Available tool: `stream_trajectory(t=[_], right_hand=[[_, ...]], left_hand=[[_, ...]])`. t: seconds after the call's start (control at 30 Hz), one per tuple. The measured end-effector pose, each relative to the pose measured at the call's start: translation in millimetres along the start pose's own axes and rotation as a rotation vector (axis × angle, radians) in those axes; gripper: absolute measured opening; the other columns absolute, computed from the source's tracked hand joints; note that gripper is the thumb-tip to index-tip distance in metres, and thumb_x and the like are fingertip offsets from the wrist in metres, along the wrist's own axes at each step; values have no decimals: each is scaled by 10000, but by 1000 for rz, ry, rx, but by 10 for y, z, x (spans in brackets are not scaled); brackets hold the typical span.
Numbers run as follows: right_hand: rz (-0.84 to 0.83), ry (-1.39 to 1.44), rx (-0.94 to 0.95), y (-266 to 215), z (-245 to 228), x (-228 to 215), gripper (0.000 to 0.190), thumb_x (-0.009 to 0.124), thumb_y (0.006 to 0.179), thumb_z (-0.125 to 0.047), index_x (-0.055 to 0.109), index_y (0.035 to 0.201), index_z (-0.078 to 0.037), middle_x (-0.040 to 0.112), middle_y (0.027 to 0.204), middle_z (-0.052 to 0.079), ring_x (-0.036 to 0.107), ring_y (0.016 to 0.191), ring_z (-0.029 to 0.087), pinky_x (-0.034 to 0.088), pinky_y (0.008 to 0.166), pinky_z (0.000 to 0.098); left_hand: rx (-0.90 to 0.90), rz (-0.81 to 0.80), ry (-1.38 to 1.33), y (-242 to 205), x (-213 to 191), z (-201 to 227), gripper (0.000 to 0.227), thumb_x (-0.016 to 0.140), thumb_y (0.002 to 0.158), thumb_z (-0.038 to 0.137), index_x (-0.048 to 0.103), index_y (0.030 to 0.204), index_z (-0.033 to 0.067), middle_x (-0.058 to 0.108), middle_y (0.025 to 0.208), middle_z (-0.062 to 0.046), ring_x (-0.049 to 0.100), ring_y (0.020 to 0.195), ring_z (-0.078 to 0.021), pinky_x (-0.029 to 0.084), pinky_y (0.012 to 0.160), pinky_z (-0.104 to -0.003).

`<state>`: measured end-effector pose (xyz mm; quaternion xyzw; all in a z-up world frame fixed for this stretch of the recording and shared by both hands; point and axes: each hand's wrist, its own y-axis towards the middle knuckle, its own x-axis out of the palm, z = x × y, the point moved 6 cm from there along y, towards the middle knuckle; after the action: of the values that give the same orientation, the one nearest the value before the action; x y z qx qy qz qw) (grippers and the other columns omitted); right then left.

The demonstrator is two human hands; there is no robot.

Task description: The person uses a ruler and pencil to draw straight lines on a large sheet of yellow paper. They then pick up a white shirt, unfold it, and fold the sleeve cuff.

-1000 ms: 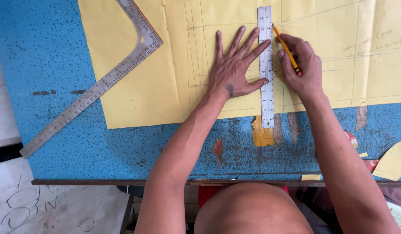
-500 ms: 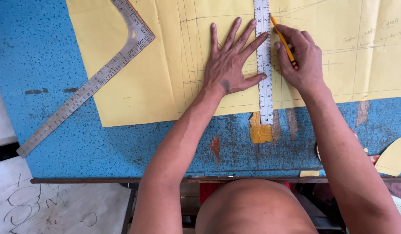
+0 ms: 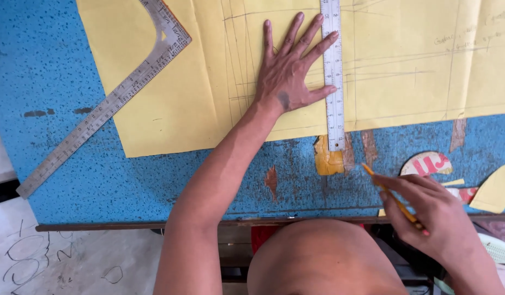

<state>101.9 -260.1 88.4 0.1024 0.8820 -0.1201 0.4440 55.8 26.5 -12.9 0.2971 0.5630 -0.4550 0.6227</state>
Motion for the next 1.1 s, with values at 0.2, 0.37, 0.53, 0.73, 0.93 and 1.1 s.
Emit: stream_trajectory(t=[0.2,0.37,0.53,0.73,0.93,1.1], right_hand=[[128,51,81,195,289,149,374,580,984,-142,677,1343,-94,748,1096,70,705,988,245,508,757,371],[193,86,18,659,200,258,374,582,1019,-150,659,1376,-68,725,1165,101,700,1071,258,528,835,386],[272,65,-111,1040,354,367,378,566,1053,-130,635,1399,2,730,1253,160,720,1030,278,599,766,432],[358,290,49,1120,565,461,348,526,1104,-150,574,1422,-16,679,1353,151,639,1287,272,497,1059,387],[483,370,-122,1091,604,505,371,439,1171,-150,503,1441,96,652,1342,268,647,1264,348,507,1100,400],[524,432,-165,1064,579,463,409,413,1190,-174,475,1440,144,628,1342,312,630,1263,387,518,1104,447]], left_hand=[[11,56,41,-77,14,-62,1035,599,924,862,128,1660,307,50,1741,-47,0,1601,-310,-104,1191,-734],[-1,35,46,-94,48,-116,1014,571,945,866,99,1667,334,18,1746,-19,4,1618,-310,-101,1193,-735],[-7,33,55,-97,94,-163,1018,552,946,885,83,1668,341,-9,1745,-14,-12,1622,-286,-108,1201,-730],[5,93,-19,-108,136,-140,1000,695,951,770,172,1669,311,15,1733,-38,8,1614,-253,-100,1226,-695],[-374,449,-16,-206,167,-8,957,621,724,911,551,1309,156,526,1324,-71,491,1246,-274,373,1040,-558],[-518,133,-205,-472,-27,-241,459,783,857,483,608,1088,127,600,1121,-51,547,1095,-247,453,967,-407]])
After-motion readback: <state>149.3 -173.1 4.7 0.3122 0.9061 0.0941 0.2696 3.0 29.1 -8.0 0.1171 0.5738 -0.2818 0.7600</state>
